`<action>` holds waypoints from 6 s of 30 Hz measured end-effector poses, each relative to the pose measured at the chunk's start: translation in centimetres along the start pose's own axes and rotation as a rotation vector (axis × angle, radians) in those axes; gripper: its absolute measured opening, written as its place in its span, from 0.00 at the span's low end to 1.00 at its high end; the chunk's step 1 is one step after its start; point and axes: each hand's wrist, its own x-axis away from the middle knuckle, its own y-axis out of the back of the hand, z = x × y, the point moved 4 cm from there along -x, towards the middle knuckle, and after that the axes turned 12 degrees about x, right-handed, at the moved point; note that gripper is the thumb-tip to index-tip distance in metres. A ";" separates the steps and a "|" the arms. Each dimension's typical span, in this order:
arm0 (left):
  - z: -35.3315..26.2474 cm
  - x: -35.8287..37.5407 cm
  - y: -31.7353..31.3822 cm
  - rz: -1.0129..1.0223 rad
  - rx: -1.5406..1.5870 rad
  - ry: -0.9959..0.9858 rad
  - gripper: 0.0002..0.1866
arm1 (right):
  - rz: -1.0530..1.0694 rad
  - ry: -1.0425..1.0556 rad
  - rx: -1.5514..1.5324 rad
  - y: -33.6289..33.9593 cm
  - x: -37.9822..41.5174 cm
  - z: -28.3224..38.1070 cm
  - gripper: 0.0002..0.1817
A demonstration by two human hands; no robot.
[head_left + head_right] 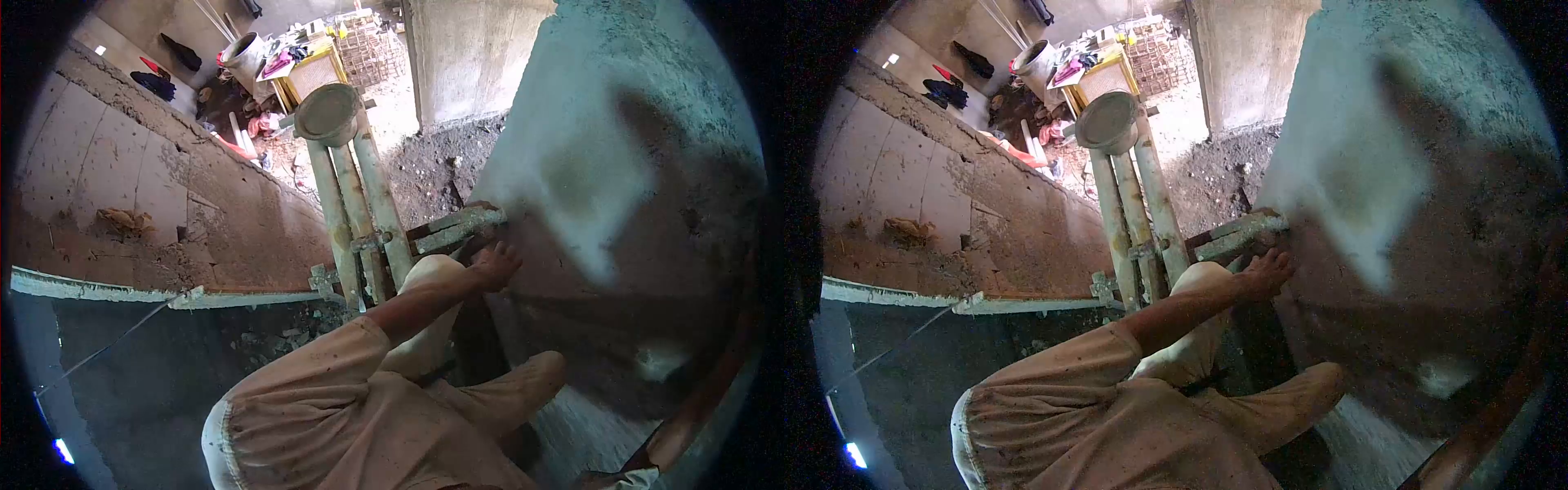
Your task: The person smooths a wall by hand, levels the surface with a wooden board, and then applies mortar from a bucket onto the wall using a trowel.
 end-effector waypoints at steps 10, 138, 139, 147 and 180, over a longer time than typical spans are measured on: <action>-2.1 2.4 -1.0 0.049 -0.014 0.021 0.24 | 0.064 -0.016 0.051 0.3 0.2 0.2 0.14; -23.3 -0.1 32.4 -0.843 0.731 -0.758 0.34 | 0.158 -0.286 -0.359 1.6 0.7 -0.2 0.11; -26.6 -0.3 36.9 -0.887 0.603 -0.733 0.33 | 0.148 -0.287 -0.373 1.6 0.7 -0.1 0.11; -18.8 3.0 33.2 -0.885 0.763 -0.529 0.31 | 0.127 -0.265 -0.357 1.8 0.7 -0.3 0.13; -36.2 -10.9 37.7 -1.260 0.656 -0.739 0.40 | 0.264 -0.658 0.185 10.6 17.8 -17.7 0.38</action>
